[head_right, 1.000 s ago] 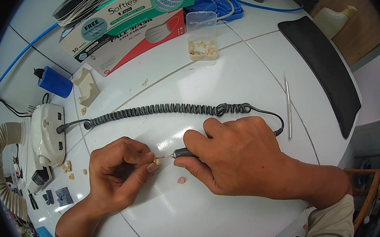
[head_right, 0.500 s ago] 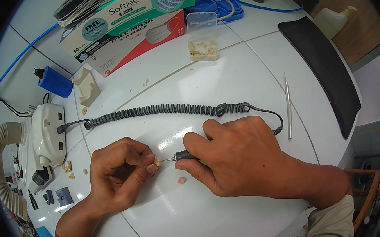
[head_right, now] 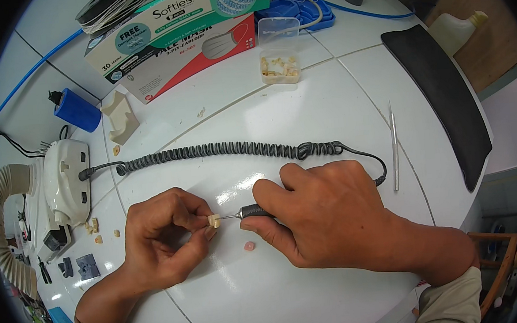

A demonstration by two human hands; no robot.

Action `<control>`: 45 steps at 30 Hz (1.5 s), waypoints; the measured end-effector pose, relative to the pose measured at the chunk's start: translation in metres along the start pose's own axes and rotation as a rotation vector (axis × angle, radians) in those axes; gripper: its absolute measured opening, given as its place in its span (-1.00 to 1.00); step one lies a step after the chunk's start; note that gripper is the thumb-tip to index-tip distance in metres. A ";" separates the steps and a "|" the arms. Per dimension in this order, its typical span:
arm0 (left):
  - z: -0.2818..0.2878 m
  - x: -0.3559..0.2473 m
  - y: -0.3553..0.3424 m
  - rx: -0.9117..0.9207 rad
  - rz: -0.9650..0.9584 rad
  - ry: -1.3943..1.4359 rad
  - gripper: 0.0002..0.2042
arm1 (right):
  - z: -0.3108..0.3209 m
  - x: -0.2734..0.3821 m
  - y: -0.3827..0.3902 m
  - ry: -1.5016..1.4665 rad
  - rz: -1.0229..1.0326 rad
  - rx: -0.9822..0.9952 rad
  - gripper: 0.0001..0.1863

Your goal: Polishing a dental prosthesis using a micro motor and a small carving tool.

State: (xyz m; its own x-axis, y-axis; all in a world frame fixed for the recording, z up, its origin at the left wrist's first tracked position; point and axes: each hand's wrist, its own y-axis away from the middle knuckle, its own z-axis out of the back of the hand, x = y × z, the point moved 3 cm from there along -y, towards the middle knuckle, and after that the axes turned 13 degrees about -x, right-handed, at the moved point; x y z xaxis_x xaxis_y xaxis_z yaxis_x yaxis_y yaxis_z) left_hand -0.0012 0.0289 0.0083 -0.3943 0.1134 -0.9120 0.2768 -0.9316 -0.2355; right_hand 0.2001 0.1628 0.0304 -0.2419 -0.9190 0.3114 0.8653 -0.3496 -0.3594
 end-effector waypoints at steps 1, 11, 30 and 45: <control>0.000 0.000 0.000 -0.001 0.013 -0.009 -0.79 | 0.000 0.000 0.000 0.004 0.013 -0.013 -0.60; -0.001 0.002 0.001 -0.004 0.015 0.012 -0.79 | 0.000 0.001 0.000 -0.009 0.022 0.011 -0.58; -0.001 0.003 0.002 -0.018 0.028 0.028 -0.76 | 0.000 0.000 0.000 -0.010 0.027 0.017 -0.60; -0.001 0.005 0.004 -0.016 0.063 0.020 -0.76 | 0.000 0.000 -0.001 -0.007 0.028 0.021 -0.59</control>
State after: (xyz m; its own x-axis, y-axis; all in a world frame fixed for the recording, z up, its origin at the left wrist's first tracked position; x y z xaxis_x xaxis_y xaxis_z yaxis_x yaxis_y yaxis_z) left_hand -0.0012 0.0264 0.0026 -0.3577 0.0618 -0.9318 0.3148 -0.9315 -0.1825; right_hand 0.1992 0.1626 0.0304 -0.2149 -0.9270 0.3075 0.8806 -0.3201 -0.3495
